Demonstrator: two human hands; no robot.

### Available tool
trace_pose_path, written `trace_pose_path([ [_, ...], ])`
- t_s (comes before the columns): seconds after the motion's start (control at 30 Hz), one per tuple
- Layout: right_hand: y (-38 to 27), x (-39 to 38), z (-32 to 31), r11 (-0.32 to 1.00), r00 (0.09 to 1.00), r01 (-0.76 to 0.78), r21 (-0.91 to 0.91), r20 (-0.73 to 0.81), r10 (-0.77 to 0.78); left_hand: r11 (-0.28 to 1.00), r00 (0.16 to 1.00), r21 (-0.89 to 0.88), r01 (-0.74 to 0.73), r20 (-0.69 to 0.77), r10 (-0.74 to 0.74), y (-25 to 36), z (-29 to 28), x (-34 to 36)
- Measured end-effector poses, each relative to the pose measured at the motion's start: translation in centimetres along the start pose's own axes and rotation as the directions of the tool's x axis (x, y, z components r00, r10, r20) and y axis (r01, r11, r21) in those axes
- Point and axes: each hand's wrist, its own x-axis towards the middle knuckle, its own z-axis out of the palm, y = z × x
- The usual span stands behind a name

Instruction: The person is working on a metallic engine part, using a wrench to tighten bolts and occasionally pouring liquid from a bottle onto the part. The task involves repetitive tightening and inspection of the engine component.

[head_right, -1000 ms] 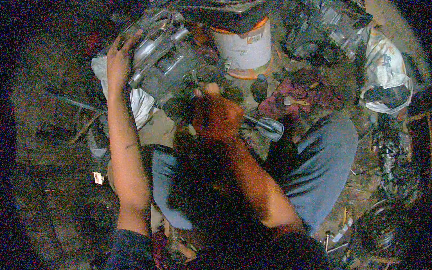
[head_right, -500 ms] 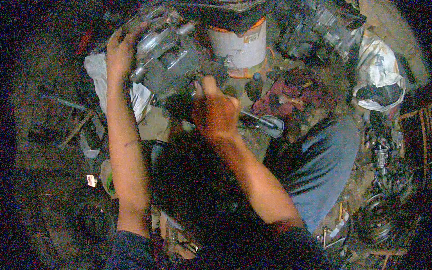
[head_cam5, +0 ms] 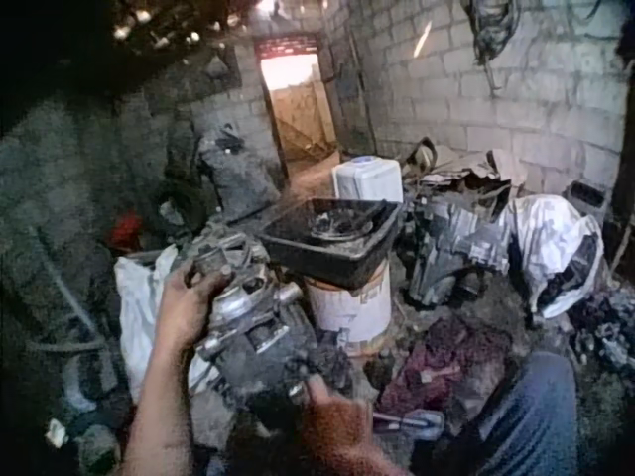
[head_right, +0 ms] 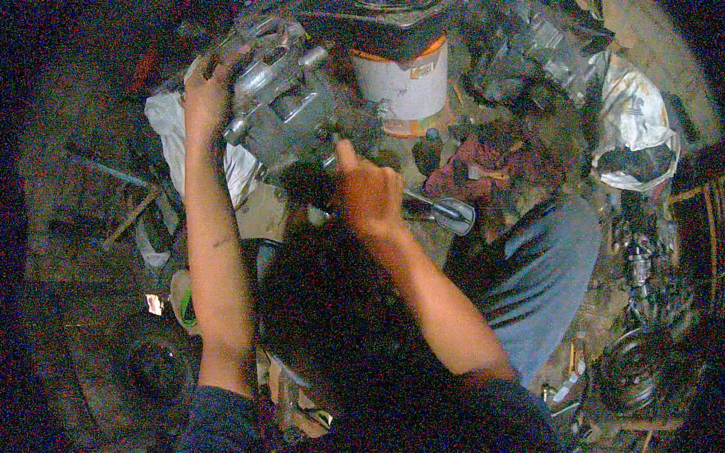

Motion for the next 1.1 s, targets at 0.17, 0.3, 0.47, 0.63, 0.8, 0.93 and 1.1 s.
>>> trace_pose_path([
  [0.17,-1.4,1.0,-1.7,0.976,0.97,0.085,0.2,-0.242,-0.035,1.0,1.0,0.011,-0.021,-0.004,0.021,-0.4,-0.2,0.6],
  [0.3,-0.2,0.9,-0.5,0.976,0.956,0.182,0.117,-0.252,-0.148,0.999,0.999,0.039,0.001,-0.047,0.001,0.2,0.3,0.2],
  [0.47,-0.6,0.8,-0.9,0.966,0.949,0.189,0.176,-0.284,-0.134,0.991,0.998,0.128,-0.035,-0.046,0.041,-1.0,-0.3,0.9],
  [0.63,0.2,0.1,0.0,0.986,0.992,0.106,0.128,-0.079,-0.097,0.997,1.0,0.078,-0.001,-0.031,0.003,-0.8,0.0,0.9],
  [0.8,-1.2,0.5,-1.4,0.928,0.958,0.113,0.355,-0.287,-0.007,0.992,0.993,0.05,-0.119,0.009,0.118,-1.7,-0.4,1.1],
  [0.93,-0.4,0.4,-0.5,0.967,0.974,0.095,0.235,-0.222,-0.041,0.999,1.0,0.031,-0.028,-0.011,0.029,-0.2,0.0,0.4],
  [1.1,-0.2,-1.4,-1.0,0.923,0.982,0.028,0.383,-0.183,0.046,0.997,1.0,0.08,0.019,-0.026,-0.017,-0.9,-0.4,0.5],
])
